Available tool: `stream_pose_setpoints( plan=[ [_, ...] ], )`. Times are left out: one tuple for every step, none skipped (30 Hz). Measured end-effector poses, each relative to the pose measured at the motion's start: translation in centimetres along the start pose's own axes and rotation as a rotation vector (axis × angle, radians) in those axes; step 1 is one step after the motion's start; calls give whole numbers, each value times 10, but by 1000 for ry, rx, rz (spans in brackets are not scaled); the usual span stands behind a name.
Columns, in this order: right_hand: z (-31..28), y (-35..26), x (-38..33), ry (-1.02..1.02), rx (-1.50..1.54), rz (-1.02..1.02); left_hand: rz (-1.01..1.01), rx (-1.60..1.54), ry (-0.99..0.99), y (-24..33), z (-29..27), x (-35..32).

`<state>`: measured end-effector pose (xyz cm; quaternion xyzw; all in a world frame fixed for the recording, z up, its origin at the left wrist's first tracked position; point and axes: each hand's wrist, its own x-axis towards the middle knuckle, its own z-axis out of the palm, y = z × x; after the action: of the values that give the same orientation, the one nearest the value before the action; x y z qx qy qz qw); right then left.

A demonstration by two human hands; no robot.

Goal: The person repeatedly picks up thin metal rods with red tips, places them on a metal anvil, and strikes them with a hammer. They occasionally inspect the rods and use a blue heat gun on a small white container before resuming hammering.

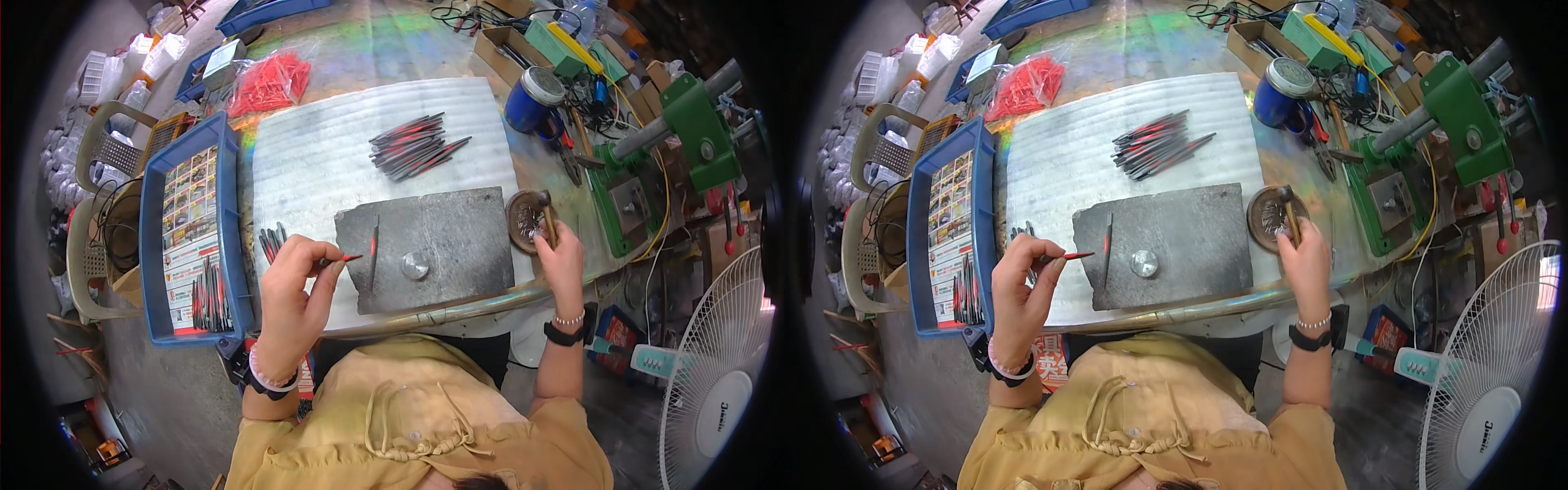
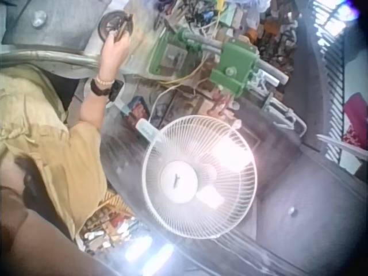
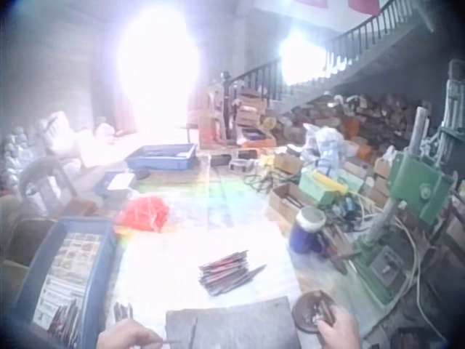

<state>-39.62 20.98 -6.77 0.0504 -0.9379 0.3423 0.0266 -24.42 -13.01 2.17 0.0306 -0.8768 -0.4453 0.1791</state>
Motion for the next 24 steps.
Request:
stream_pose_setpoints(
  plan=[
    [1,0,5,-6,-65,-34,1,16,-3,-2,3,0],
    [2,-1,9,-10,-137,-56,-17,21,-9,-4,6,1],
    [3,-2,13,-35,-163,-54,-13,24,-25,-6,8,1],
    [5,-3,16,-61,-194,-40,6,28,-29,-7,10,2],
    [6,-4,18,-88,-224,-27,7,23,-33,-8,12,2],
    [7,-4,20,-76,-257,-36,-5,12,-42,-9,13,3],
    [9,-3,22,-65,-288,-46,1,13,-39,-11,14,3],
    [11,-2,24,-62,-322,-59,-8,7,-42,-13,14,2],
    [13,-1,26,-69,-312,-33,-38,-7,-44,-16,15,2],
    [15,1,28,-81,-307,-10,-33,-6,-57,-19,16,1],
    [17,3,30,-92,-303,11,-48,-14,-70,-23,17,1],
    [18,5,32,-76,-296,-7,-72,-31,-82,-26,19,2],
    [19,7,35,-60,-289,-24,-77,-57,-100,-30,21,3],
    [20,8,37,-51,-297,-22,-54,-51,-82,-33,23,3],
    [20,9,39,-61,-281,-52,-38,-58,-66,-34,25,4],
    [20,9,40,-78,-281,-61,-27,-69,-54,-34,25,5],
    [19,9,40,-82,-294,-64,-31,-145,5,-31,24,3],
    [18,9,40,-98,-232,-41,24,-236,62,-26,22,1],
    [17,8,39,-106,-185,-12,-32,-381,102,-16,17,-7],
    [16,8,39,-110,-133,7,81,-373,114,-6,8,-11],
    [15,8,38,-96,-108,17,125,-488,186,7,4,-18],
    [14,8,37,-78,-77,16,175,-606,270,21,-1,-24],
    [13,9,36,-64,-44,14,398,-681,141,25,-14,-19],
    [13,11,37,-59,-38,15,601,-751,15,29,-26,-15]
  ],
)
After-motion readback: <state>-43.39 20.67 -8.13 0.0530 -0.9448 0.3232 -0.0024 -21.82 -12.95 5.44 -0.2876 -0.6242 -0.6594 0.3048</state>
